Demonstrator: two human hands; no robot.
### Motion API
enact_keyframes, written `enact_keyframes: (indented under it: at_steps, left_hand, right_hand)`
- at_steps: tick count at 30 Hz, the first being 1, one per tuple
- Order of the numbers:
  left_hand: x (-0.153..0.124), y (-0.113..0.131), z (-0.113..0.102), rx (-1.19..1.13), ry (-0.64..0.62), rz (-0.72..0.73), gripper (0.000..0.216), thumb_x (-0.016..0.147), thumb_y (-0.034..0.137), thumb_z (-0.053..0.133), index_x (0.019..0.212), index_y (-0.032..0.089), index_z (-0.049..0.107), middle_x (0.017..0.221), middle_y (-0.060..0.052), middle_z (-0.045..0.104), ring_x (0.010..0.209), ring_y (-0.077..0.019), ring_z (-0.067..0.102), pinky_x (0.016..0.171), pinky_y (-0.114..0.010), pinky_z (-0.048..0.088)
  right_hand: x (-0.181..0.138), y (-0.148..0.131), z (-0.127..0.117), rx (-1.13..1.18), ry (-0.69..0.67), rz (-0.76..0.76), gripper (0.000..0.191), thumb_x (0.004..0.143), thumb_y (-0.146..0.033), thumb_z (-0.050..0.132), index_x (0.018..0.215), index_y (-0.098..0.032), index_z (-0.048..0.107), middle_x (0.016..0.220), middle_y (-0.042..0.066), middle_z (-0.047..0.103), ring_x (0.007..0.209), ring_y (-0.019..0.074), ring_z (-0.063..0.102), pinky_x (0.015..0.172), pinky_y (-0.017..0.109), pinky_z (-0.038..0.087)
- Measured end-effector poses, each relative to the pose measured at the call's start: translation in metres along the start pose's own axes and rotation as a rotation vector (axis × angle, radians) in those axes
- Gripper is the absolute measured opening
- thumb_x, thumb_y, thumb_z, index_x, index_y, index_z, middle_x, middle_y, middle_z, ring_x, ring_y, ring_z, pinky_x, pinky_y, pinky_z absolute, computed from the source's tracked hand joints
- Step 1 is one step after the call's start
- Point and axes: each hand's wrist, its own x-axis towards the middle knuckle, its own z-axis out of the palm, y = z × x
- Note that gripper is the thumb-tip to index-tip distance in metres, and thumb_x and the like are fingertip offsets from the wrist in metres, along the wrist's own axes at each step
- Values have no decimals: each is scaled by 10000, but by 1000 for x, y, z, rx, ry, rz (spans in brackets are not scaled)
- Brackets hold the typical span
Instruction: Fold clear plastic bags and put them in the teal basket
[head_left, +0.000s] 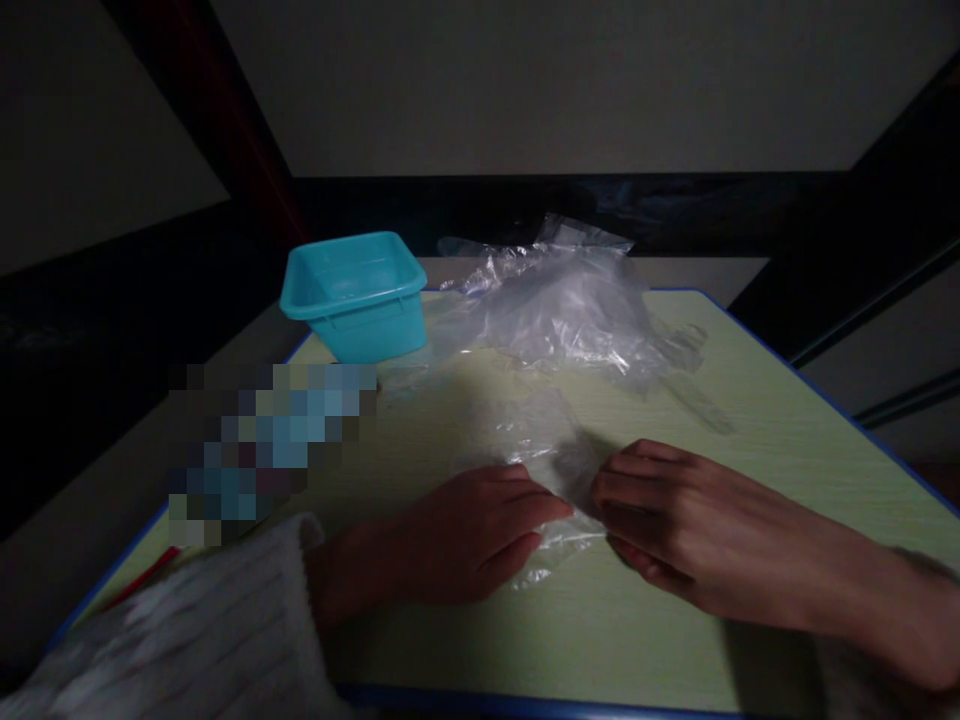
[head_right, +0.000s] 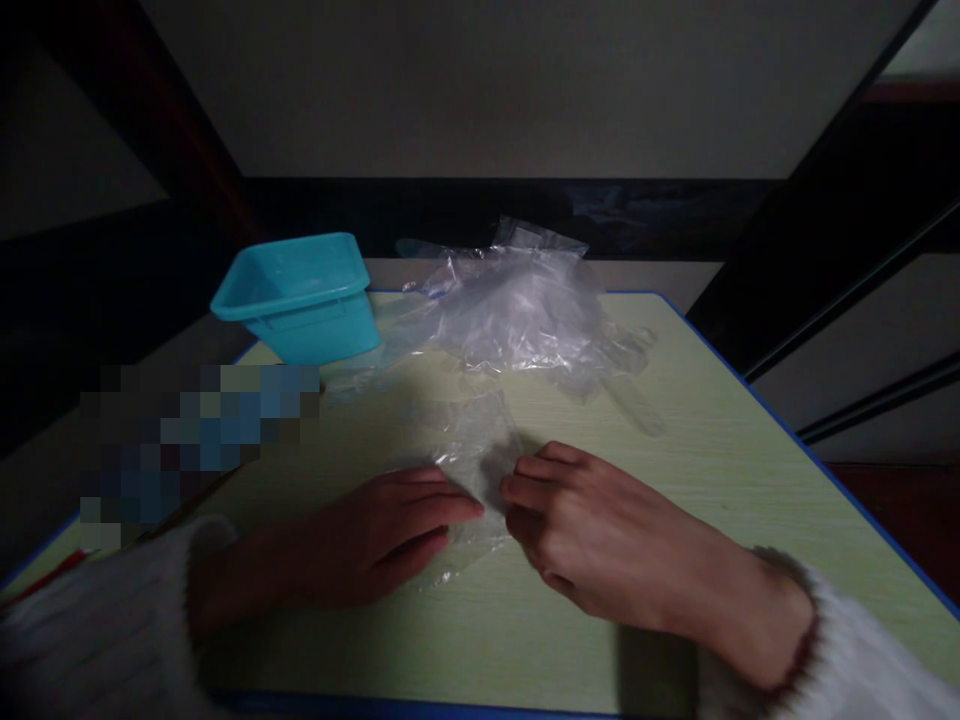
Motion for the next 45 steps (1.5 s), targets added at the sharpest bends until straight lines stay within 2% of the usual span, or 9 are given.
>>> enact_keyframes:
  at_steps: [7,20,27,32,35,41,45]
  left_hand:
    - [1,-1,0,-23,-15,-4,269,877,146,378,1096,127,532,966,-81,629,886,-190,540,851,-312,413]
    - [1,-1,1,-23,7,-9,267,874,143,374,1094,118,524,947,-95,629,871,-199,549,828,-317,422]
    - [2,0,1,-38,4,-19,284,865,132,396,1133,111,487,948,-92,621,864,-194,548,828,-315,422]
    - [1,0,1,-80,-8,-54,284,860,147,420,1139,127,472,1007,-97,614,922,-202,545,878,-328,404]
    - [-1,-1,0,-148,-4,-51,328,862,204,451,1183,144,433,1076,-97,598,969,-209,539,888,-329,406]
    - [-2,0,-2,-265,5,-124,582,749,390,627,1223,137,402,1106,-100,585,853,-199,576,813,-316,458]
    - [-3,3,0,-229,52,-142,627,661,363,690,1189,152,425,1041,-76,600,875,-206,576,830,-319,459]
  right_hand:
    - [1,-1,2,-24,-35,-19,152,842,-154,487,772,-170,622,736,20,587,691,165,499,683,328,370]
    - [3,0,5,-116,-19,-81,169,849,-153,501,701,-181,578,736,6,569,693,164,478,678,331,328]
    - [1,1,6,-45,-4,-35,138,856,-154,475,796,-158,600,747,23,585,695,174,483,688,325,352]
    - [1,3,3,2,0,-51,136,829,-135,468,773,-159,589,716,39,591,685,185,494,683,329,371]
    - [2,5,0,46,9,-34,122,812,-134,468,754,-160,572,700,45,585,676,189,496,682,334,381]
    - [2,11,1,176,-24,49,125,813,-128,430,781,-172,542,691,36,555,696,183,495,674,324,378]
    - [2,15,4,252,-3,59,124,799,-115,428,777,-167,538,692,40,549,676,174,488,648,308,371]
